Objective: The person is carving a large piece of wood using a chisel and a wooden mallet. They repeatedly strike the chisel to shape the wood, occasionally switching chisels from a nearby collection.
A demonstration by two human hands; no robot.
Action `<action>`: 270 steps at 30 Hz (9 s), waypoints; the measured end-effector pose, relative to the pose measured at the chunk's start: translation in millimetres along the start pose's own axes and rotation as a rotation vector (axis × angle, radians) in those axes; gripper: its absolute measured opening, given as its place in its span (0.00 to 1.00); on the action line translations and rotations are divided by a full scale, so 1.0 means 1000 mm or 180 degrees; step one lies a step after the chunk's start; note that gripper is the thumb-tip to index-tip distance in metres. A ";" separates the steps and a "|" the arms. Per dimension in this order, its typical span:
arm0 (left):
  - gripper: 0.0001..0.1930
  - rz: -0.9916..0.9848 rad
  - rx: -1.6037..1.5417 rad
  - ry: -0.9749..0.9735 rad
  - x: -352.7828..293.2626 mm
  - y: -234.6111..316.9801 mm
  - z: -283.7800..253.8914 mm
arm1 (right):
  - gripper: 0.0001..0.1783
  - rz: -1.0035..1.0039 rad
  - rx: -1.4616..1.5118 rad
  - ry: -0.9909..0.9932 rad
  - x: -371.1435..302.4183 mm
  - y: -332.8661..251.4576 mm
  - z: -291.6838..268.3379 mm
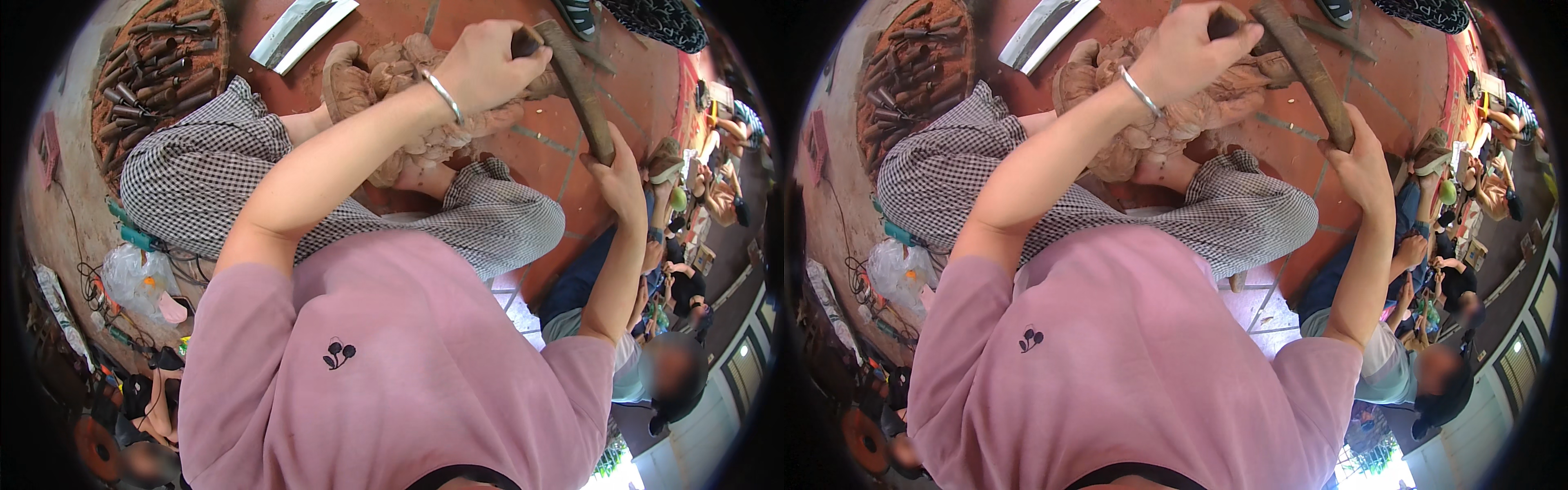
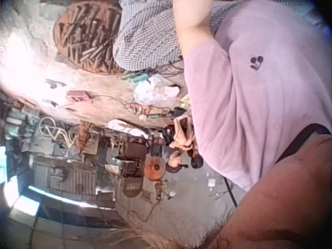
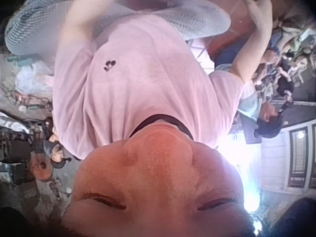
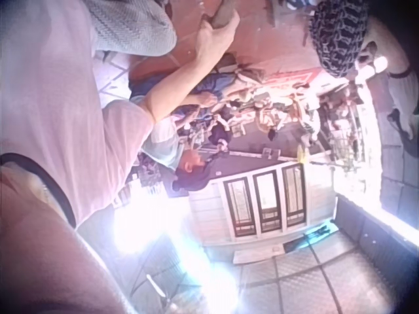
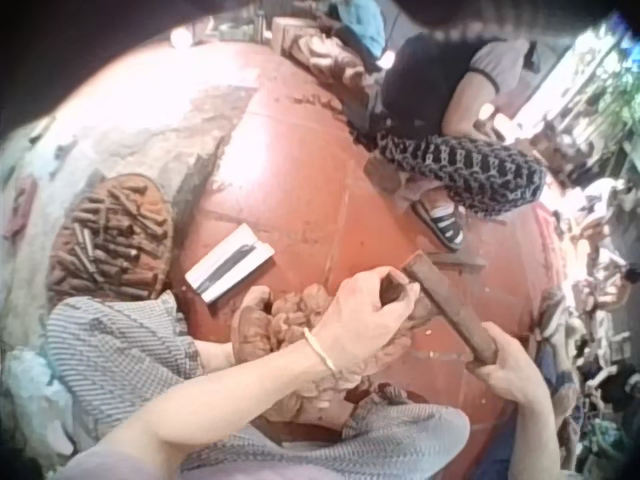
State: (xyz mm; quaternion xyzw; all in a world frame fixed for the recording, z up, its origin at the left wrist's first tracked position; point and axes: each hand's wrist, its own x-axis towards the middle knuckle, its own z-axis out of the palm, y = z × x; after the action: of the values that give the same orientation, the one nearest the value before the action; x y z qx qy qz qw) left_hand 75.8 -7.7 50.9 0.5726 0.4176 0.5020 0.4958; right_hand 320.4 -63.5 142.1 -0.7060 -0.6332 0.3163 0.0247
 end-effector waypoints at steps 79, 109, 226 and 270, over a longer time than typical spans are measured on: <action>0.17 0.0660 0.1260 0.0375 -0.055 -0.015 0.075 | 0.21 0.0537 0.1641 0.1084 -0.062 0.056 0.060; 0.15 0.0764 0.0973 0.0645 -0.059 -0.018 0.065 | 0.26 0.0345 0.0761 0.0973 -0.070 0.043 0.086; 0.23 -0.3695 0.1615 0.3947 -0.160 -0.103 -0.565 | 0.12 0.1829 0.3694 -0.0654 -0.034 0.072 0.235; 0.14 -0.1620 0.0145 0.3036 -0.093 -0.014 -0.517 | 0.11 0.1836 0.3695 -0.0628 -0.035 0.066 0.233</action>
State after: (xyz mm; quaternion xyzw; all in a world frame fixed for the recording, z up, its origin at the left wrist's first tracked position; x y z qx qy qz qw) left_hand -448.8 -19.3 24.7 0.1725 0.7327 0.5610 0.3446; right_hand 266.9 -193.4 -58.6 -0.6871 -0.1442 0.6638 0.2578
